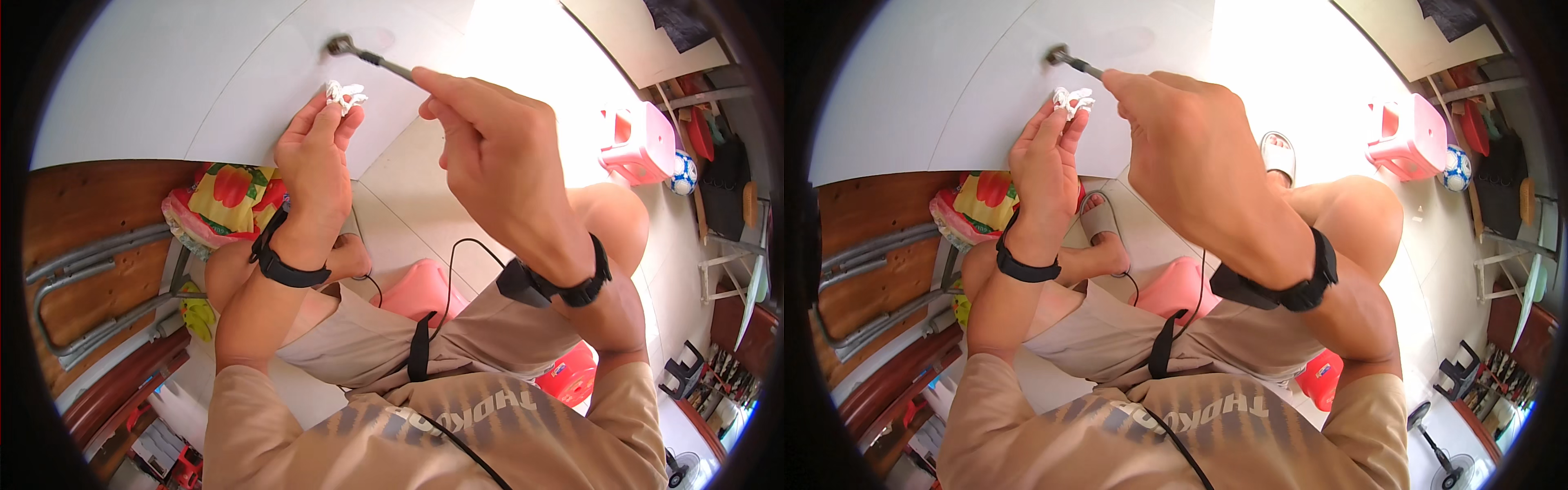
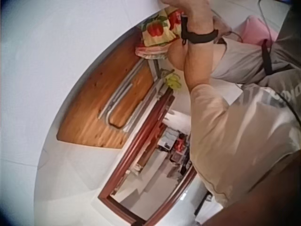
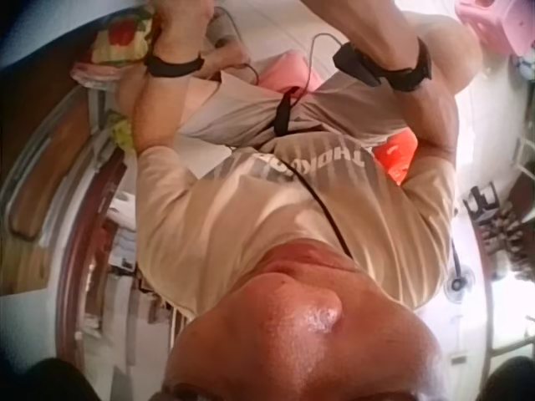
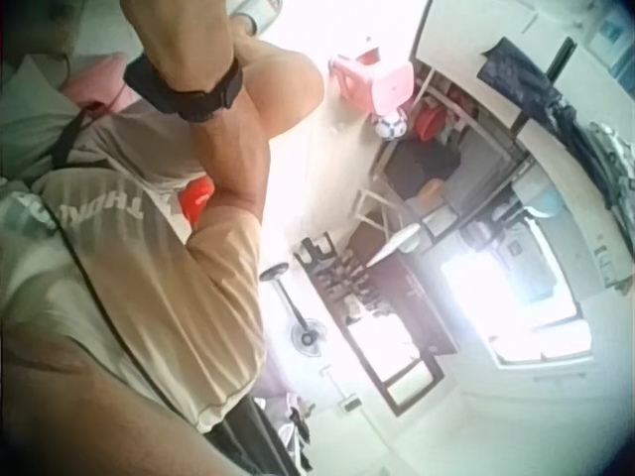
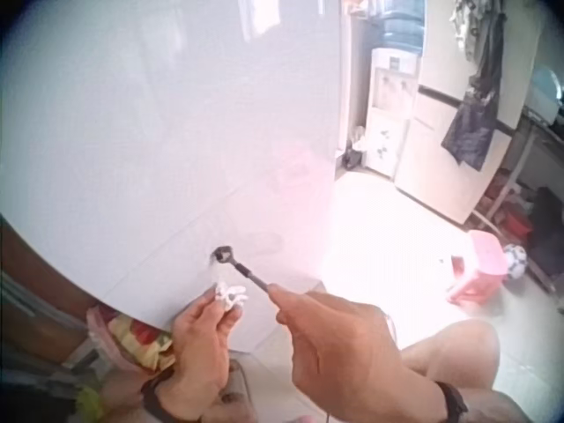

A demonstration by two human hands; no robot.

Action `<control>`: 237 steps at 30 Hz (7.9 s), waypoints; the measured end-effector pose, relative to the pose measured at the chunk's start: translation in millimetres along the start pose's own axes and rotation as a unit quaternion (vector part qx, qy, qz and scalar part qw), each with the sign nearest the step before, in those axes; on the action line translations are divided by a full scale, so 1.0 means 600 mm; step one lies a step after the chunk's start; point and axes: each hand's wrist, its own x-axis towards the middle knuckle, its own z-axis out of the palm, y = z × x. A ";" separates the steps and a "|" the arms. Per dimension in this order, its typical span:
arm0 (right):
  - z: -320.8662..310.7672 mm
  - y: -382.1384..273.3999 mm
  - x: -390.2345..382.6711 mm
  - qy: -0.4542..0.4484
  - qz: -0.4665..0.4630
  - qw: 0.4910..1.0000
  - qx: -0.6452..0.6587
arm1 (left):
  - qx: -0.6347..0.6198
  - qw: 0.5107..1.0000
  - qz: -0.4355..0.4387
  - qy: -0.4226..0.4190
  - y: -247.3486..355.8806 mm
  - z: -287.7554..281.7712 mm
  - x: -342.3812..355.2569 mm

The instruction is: The person is using a wrench to tighten a screw on a white cabinet door while holding a small plastic piece.

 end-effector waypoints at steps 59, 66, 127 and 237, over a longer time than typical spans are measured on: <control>0.000 -0.003 -0.010 0.082 -0.094 0.992 0.033 | 0.070 0.996 0.052 -0.001 0.001 -0.002 -0.004; -0.006 0.021 0.002 0.085 -0.062 0.994 0.019 | 0.030 0.992 0.116 -0.034 0.061 0.005 -0.020; 0.000 0.016 0.005 0.128 -0.112 0.981 0.096 | 0.035 0.997 -0.040 -0.047 -0.013 0.014 -0.032; 0.034 0.039 -0.030 0.058 -0.088 0.994 0.020 | 0.102 0.981 -0.115 -0.115 -0.063 0.009 -0.046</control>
